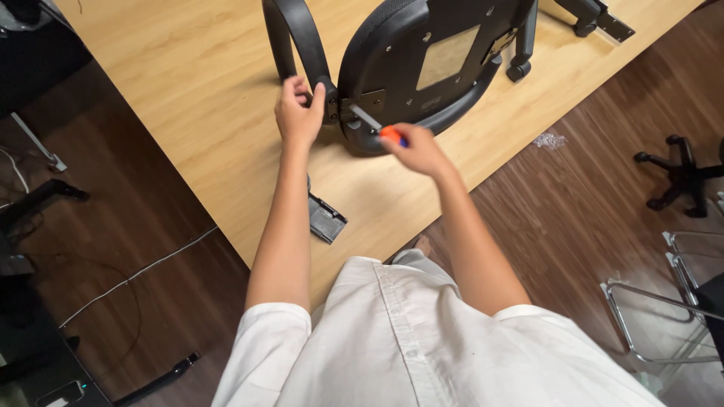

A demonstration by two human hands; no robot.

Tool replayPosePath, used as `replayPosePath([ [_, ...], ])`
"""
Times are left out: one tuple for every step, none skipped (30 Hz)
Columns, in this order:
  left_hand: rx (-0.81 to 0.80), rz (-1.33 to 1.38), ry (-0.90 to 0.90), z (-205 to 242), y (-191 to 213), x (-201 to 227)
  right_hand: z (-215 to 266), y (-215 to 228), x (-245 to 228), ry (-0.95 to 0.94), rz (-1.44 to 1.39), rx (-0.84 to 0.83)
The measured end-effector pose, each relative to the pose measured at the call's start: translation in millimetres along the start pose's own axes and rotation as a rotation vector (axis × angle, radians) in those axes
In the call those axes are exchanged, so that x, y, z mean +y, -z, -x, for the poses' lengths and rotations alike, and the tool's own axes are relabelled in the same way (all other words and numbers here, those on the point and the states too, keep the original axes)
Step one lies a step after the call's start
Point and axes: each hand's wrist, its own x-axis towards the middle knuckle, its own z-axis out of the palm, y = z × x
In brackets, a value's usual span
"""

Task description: The person assembles an office chair on a wooden table. They use a screwdriver to drive screws and attach a mounting plate to the underside of the chair seat, then align the seat onto the five-star base, fit the gas lift cylinder, and press the casters into the base arms while handling loose screws and brackets.

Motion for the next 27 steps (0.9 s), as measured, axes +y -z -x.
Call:
replayPosePath([
  [0.002, -0.002, -0.001, 0, 3, 13, 1, 9, 1, 0.002, -0.002, -0.001],
  [0.059, -0.008, -0.139, 0, 2, 26, 2, 20, 4, 0.032, -0.056, 0.071],
  [0.115, -0.015, -0.278, 0, 1, 40, 3, 32, 8, 0.062, -0.111, 0.143],
  [0.112, -0.012, -0.279, -1, -4, 53, 3, 38, 9, 0.060, -0.109, 0.145],
  [0.083, -0.051, -0.412, -2, -10, 66, 4, 45, 11, 0.089, -0.141, 0.255],
  [0.050, -0.089, -0.549, -3, -16, 81, 4, 53, 12, 0.119, -0.174, 0.369],
  [0.045, -0.086, -0.553, 0, -22, 102, 3, 59, 17, 0.116, -0.174, 0.376],
  [0.024, -0.164, -0.604, 3, -28, 124, 2, 66, 22, 0.099, -0.163, 0.456],
  [0.004, -0.241, -0.656, 5, -35, 146, 1, 73, 28, 0.082, -0.152, 0.536],
  [-0.002, -0.239, -0.666, 2, -48, 148, 1, 80, 34, 0.080, -0.155, 0.547],
  [0.052, -0.323, -0.693, -1, -61, 150, 0, 88, 40, 0.087, -0.139, 0.587],
  [0.110, -0.408, -0.718, -5, -75, 152, -1, 95, 47, 0.096, -0.123, 0.624],
  [0.107, -0.406, -0.726, -11, -85, 145, -4, 103, 57, 0.096, -0.126, 0.633],
  [0.069, -0.398, -0.589, -16, -94, 137, -8, 111, 67, 0.140, -0.107, 0.675],
  [0.033, -0.388, -0.451, -22, -104, 129, -13, 118, 77, 0.184, -0.088, 0.716],
  [0.038, -0.396, -0.450, -23, -103, 134, -21, 129, 91, 0.188, -0.096, 0.712],
  [0.033, -0.401, -0.419, -24, -102, 138, -30, 139, 105, 0.220, -0.068, 0.765],
  [0.031, -0.411, -0.379, -24, -99, 138, -41, 145, 120, 0.253, -0.044, 0.806],
  [0.041, -0.426, -0.368, -21, -99, 138, -48, 152, 121, 0.257, -0.056, 0.790],
  [0.057, -0.407, -0.385, -19, -98, 141, -56, 161, 121, 0.233, -0.102, 0.784],
  [0.073, -0.388, -0.402, -17, -98, 146, -65, 171, 120, 0.208, -0.147, 0.776],
  [0.095, -0.405, -0.391, -14, -98, 147, -74, 176, 128, 0.223, -0.162, 0.754],
  [0.102, -0.396, -0.351, -11, -98, 148, -83, 181, 136, 0.221, -0.172, 0.717],
  [0.119, -0.388, -0.315, -11, -95, 151, -96, 186, 140, 0.229, -0.185, 0.680],
  [0.152, -0.406, -0.308, -13, -88, 160, -111, 187, 139, 0.254, -0.203, 0.657],
  [0.148, -0.440, -0.256, -10, -85, 166, -120, 188, 143, 0.323, -0.147, 0.627],
  [0.145, -0.473, -0.203, -6, -82, 173, -128, 188, 146, 0.393, -0.092, 0.597],
])
